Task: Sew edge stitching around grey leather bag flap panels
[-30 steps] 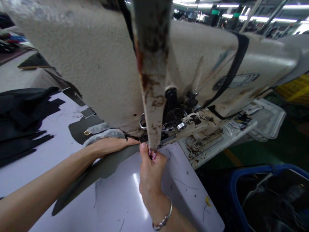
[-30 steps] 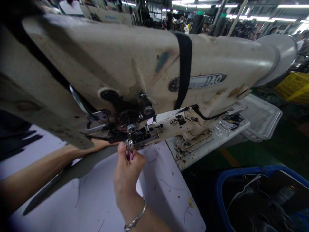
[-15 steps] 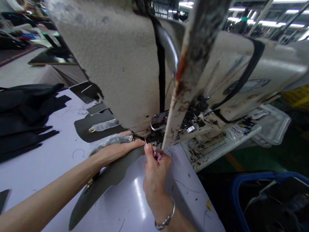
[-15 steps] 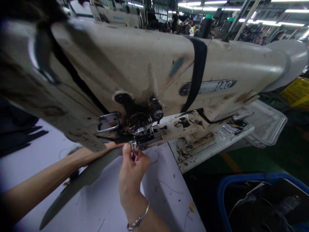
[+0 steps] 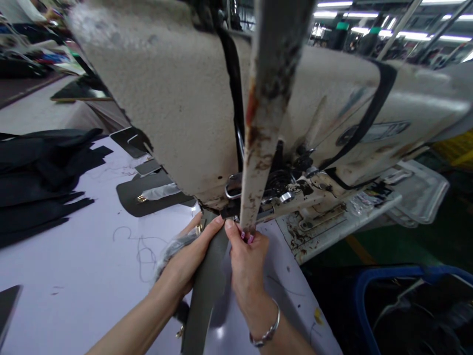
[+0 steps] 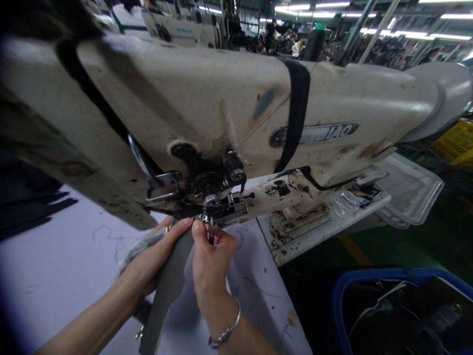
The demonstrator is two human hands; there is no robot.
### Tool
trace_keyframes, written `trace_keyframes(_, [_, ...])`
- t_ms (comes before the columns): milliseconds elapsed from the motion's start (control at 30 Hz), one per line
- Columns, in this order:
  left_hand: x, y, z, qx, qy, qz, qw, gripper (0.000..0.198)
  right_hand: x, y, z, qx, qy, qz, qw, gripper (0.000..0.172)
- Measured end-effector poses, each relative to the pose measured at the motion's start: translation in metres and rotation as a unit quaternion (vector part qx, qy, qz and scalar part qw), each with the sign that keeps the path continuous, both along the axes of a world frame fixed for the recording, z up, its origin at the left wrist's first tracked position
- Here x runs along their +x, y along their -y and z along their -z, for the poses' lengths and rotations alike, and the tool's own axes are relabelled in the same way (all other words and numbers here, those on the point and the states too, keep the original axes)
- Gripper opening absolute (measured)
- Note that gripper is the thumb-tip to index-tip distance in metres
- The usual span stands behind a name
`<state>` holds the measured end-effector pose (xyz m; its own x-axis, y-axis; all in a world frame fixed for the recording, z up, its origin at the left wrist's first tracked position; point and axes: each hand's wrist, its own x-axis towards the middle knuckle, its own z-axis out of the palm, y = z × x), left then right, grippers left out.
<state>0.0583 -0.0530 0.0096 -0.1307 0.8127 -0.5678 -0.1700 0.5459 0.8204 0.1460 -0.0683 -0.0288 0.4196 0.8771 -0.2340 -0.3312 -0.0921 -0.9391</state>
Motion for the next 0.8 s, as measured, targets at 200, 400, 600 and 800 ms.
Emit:
trace_keyframes(200, [0.025, 0.017, 0.006, 0.055, 0.029, -0.069, 0.996, 0.048, 0.023, 0.000, -0.011, -0.025, -0.009, -0.063, 0.998, 0.034])
trace_keyframes(400, [0.048, 0.023, 0.012, 0.051, 0.083, -0.148, 0.984, 0.051, 0.045, -0.002, -0.010, -0.033, -0.030, -0.140, 0.989, 0.023])
trace_keyframes(600, [0.057, 0.015, 0.011, 0.076, 0.117, -0.204, 0.969, 0.054, 0.054, -0.014, -0.011, -0.038, -0.036, -0.159, 0.986, 0.027])
trace_keyframes(800, [0.056, 0.004, 0.014, 0.104, 0.106, -0.214, 0.966, 0.056, 0.059, -0.011, -0.017, -0.055, -0.057, -0.186, 0.979, 0.034])
